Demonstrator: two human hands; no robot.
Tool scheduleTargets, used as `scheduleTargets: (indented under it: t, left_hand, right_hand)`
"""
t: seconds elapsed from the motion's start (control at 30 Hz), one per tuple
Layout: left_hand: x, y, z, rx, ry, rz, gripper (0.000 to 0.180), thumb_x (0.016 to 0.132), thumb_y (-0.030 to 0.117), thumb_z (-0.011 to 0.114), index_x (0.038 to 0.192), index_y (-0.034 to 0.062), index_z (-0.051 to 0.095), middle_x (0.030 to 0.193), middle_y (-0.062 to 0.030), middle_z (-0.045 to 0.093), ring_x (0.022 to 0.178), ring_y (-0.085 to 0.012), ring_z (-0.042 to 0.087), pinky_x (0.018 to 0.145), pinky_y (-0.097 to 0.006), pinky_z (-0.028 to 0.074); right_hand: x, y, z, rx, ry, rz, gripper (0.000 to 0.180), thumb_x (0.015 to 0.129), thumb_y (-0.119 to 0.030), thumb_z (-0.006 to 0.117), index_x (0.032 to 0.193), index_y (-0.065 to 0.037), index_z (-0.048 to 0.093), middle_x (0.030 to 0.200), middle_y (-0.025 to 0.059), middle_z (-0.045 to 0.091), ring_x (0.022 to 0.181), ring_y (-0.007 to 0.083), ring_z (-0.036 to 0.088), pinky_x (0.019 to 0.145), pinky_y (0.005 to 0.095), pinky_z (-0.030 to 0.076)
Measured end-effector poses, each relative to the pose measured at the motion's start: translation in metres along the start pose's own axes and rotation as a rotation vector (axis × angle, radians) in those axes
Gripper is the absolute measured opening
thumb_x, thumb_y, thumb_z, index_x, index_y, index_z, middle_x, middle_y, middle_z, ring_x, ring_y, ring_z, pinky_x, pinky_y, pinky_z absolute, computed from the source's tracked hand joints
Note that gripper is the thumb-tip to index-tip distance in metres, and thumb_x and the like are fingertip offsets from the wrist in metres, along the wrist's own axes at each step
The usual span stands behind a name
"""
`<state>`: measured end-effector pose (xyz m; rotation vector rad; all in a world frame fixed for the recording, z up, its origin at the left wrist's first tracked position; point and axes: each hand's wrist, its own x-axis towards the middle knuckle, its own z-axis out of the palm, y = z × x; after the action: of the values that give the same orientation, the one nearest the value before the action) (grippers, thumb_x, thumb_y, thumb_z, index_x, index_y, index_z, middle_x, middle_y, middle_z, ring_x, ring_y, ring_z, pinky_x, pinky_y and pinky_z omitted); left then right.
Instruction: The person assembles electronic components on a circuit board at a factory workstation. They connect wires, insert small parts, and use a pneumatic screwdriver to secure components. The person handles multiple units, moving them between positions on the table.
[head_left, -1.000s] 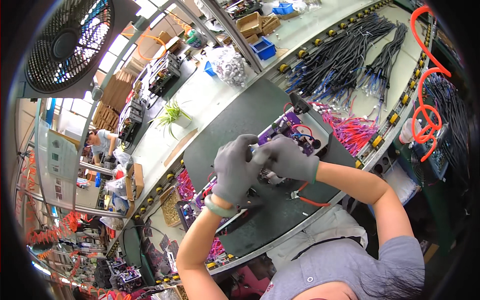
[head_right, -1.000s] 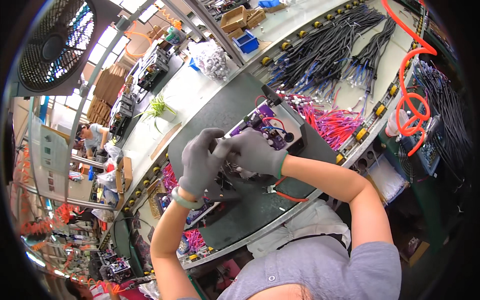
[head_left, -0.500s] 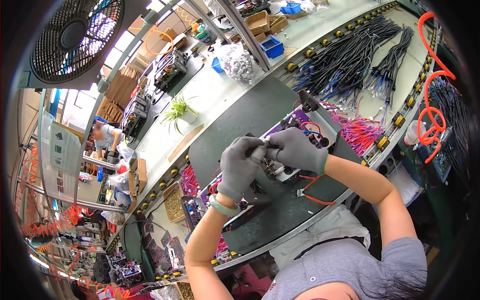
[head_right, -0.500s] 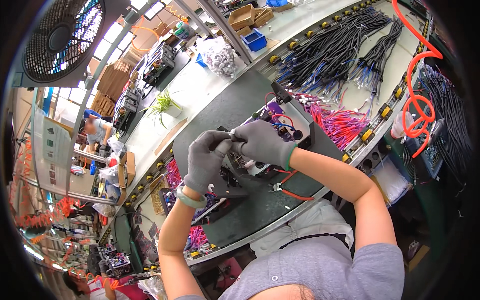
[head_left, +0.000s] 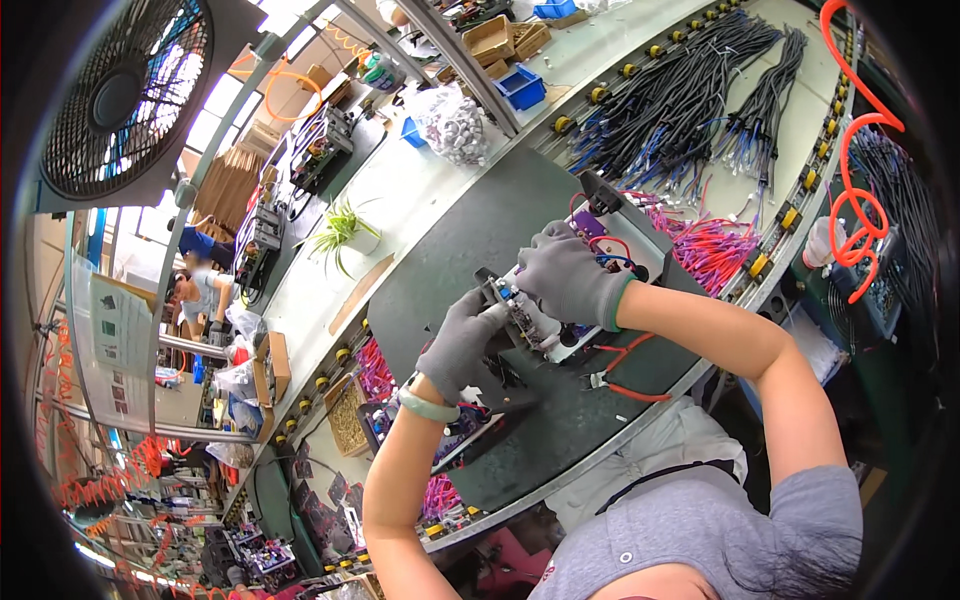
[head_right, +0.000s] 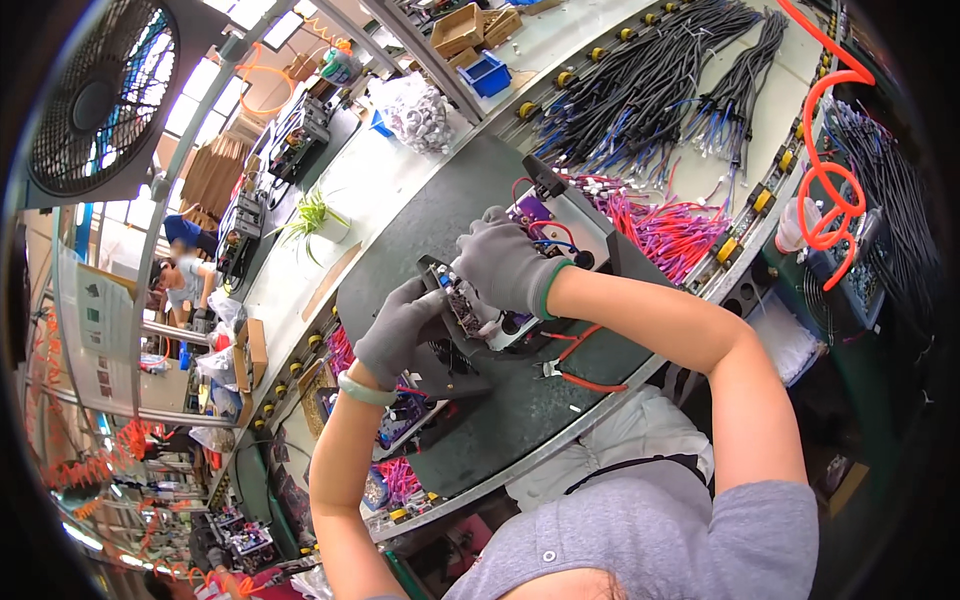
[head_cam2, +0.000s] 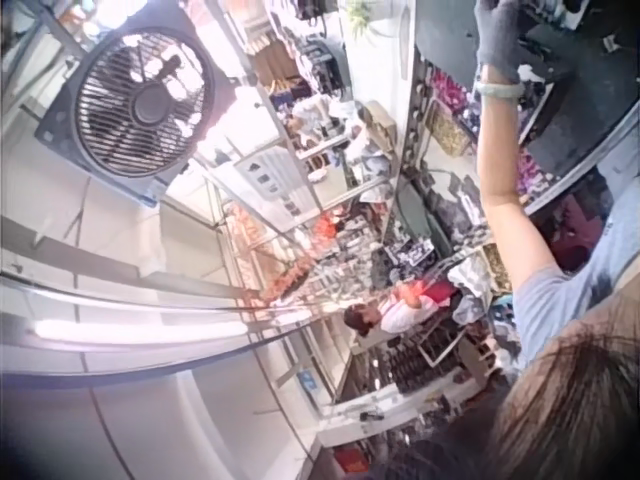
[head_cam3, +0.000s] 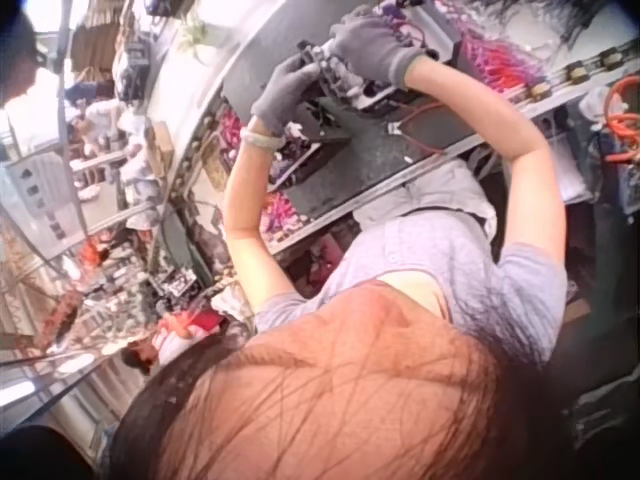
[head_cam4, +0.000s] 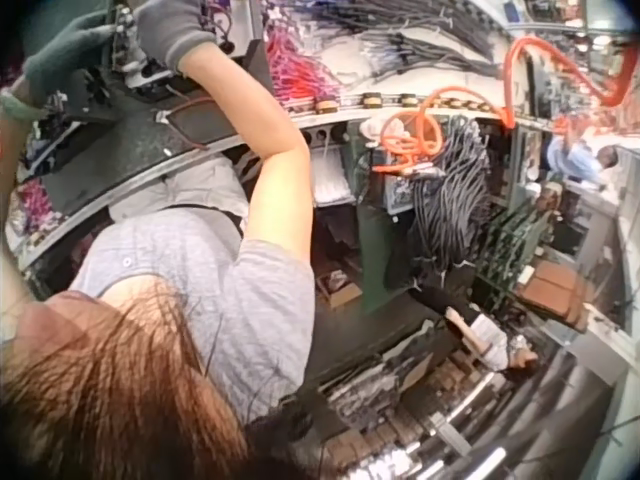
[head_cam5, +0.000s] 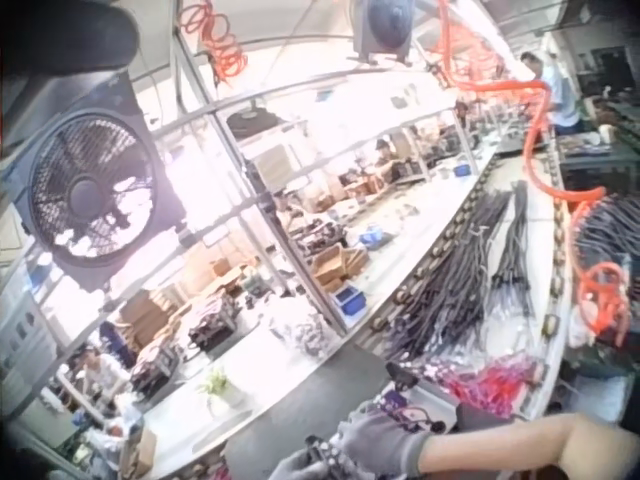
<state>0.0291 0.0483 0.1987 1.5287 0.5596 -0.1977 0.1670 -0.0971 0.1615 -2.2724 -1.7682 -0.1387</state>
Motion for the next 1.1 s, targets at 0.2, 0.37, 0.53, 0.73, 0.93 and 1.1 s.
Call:
scheduleTargets:
  t: [0.2,0.37,0.53,0.73,0.93,1.1]
  left_hand:
    - [-0.001,-0.001,0.000,-0.042,0.016,0.028,0.036,0.096,0.012,0.057,0.125,-0.0070,0.051,0.113,-0.0140,0.064,0.098,-0.0234,0.068,0.089,-0.037,0.058]
    - [0.000,-0.001,0.000,-0.075,0.007,0.007,0.037,0.096,0.009,0.056,0.129,-0.0071,0.049,0.117,-0.0138,0.061,0.102,-0.0226,0.066,0.091,-0.038,0.057]
    - [-0.004,0.001,0.004,-0.059,0.032,0.019,0.033,0.095,0.011,0.056,0.123,-0.0074,0.052,0.112,-0.0135,0.064,0.096,-0.0220,0.069,0.088,-0.036,0.059]
    - [-0.002,-0.002,0.005,-0.051,0.044,0.044,0.033,0.094,0.008,0.056,0.123,-0.0070,0.053,0.109,-0.0124,0.064,0.094,-0.0208,0.067,0.084,-0.035,0.058]
    - [0.003,-0.008,0.003,0.048,0.119,0.060,0.029,0.092,0.009,0.058,0.116,-0.0075,0.057,0.101,-0.0110,0.065,0.088,-0.0185,0.067,0.080,-0.033,0.058]
    - [0.003,-0.007,0.001,0.074,0.107,0.027,0.033,0.093,0.011,0.058,0.121,-0.0067,0.055,0.108,-0.0130,0.066,0.093,-0.0199,0.069,0.082,-0.034,0.059]
  right_hand:
    - [0.001,0.000,0.007,0.049,0.038,0.008,0.007,0.075,-0.016,0.066,0.077,-0.014,0.072,0.092,0.0063,0.067,0.094,0.0257,0.063,0.094,0.0417,0.042]
    - [0.006,0.001,0.002,0.055,-0.073,0.052,0.007,0.076,-0.015,0.066,0.078,-0.013,0.072,0.094,0.0066,0.068,0.094,0.0260,0.063,0.092,0.0420,0.044]
    - [0.003,0.003,0.005,0.155,0.000,-0.026,0.009,0.077,-0.015,0.065,0.081,-0.013,0.072,0.094,0.0062,0.069,0.093,0.0261,0.064,0.091,0.0415,0.044]
    - [0.016,-0.002,0.011,-0.037,-0.133,-0.085,0.010,0.076,-0.015,0.064,0.079,-0.011,0.072,0.090,0.0065,0.069,0.095,0.0249,0.064,0.091,0.0400,0.043]
    - [0.021,-0.010,0.004,-0.037,-0.233,-0.064,0.011,0.077,-0.019,0.063,0.078,-0.012,0.072,0.088,0.0070,0.069,0.090,0.0247,0.067,0.089,0.0393,0.043]
    - [0.024,-0.009,0.003,-0.100,-0.284,-0.099,0.012,0.081,-0.018,0.062,0.082,-0.011,0.071,0.088,0.0075,0.069,0.089,0.0258,0.067,0.088,0.0394,0.044]
